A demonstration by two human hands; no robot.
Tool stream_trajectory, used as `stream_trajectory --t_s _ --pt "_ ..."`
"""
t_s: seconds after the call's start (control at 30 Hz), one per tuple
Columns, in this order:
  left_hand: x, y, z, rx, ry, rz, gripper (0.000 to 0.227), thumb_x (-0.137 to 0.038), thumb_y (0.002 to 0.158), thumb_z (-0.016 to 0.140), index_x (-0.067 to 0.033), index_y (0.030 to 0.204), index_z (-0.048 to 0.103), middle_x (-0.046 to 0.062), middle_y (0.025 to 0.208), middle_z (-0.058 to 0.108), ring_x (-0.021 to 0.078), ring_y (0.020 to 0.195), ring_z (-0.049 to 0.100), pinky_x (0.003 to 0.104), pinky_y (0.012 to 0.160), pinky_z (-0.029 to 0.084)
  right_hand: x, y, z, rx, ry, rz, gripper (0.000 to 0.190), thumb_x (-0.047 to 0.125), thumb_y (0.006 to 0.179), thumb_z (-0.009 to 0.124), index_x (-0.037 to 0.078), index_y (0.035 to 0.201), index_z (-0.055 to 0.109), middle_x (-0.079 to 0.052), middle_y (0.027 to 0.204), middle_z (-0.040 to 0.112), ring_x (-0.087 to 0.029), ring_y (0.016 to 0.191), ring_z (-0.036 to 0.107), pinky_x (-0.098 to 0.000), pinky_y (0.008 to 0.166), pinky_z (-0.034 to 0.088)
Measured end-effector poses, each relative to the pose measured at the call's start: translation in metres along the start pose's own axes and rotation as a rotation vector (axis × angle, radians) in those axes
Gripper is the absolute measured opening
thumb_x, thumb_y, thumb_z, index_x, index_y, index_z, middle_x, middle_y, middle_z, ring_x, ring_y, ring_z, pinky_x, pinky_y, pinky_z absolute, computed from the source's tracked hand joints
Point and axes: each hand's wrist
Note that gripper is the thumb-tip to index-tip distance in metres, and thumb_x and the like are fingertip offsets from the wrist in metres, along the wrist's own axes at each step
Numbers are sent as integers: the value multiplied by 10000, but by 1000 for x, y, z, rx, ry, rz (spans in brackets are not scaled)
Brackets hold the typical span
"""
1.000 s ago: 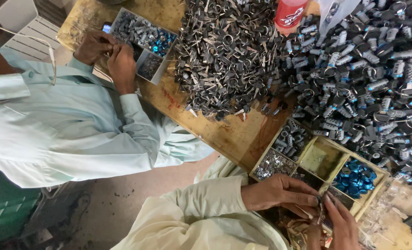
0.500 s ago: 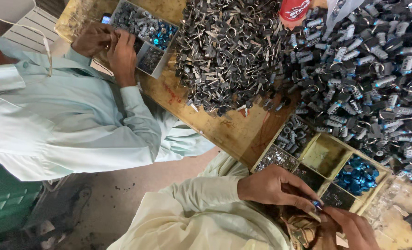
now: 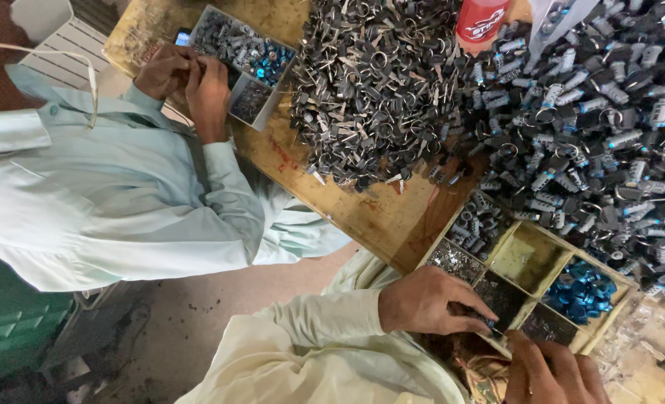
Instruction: The person assembles keychains by hand, picking small metal rings and blue plastic caps from a compartmentalized tray and attaching them to key blanks. The person handles each component individually and places the assembled units on the table.
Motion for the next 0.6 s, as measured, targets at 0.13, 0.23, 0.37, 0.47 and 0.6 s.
stream_trajectory --t_s 0.13,0.23,0.37,0.47,0.6 --pt "-4 -1 1 21 5 4 320 -462 970 696 -199 1138 769 63 998 769 230 878 752 309 810 605 -13 0 20 38 13 21 289 122 768 813 223 1039 813 -58 908 738 -242 837 734 -391 878 605" --pt "-3 0 2 17 42 2 328 -466 959 706 -204 1145 772 62 980 766 226 859 751 294 777 605 -25 -4 45 -98 55 -88 214 112 787 841 175 990 813 -94 890 743 -277 813 727 -407 845 600" --pt "11 4 8 99 55 14 268 -365 940 755 -175 1121 811 75 1023 796 239 890 761 315 794 605 -48 -25 77 -237 302 -73 279 192 719 827 92 968 753 -114 897 734 -280 872 729 -425 881 582" --pt "24 4 27 357 -951 -282 270 -189 1013 781 8 1194 739 138 1085 765 190 987 723 314 927 596 -110 -17 99 301 577 28 256 234 686 914 105 887 822 -85 727 779 -154 682 790 -301 671 625" --pt "38 -1 58 312 -1257 -462 258 -97 1018 756 56 1218 697 137 1085 750 211 1017 732 329 907 610 -161 -30 141 276 892 64 182 164 801 796 103 970 769 -61 723 758 -135 648 731 -255 567 588"
Point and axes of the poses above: each hand's wrist, its own y-axis towards the middle knuckle, its own z-axis out of the palm, x = y × z
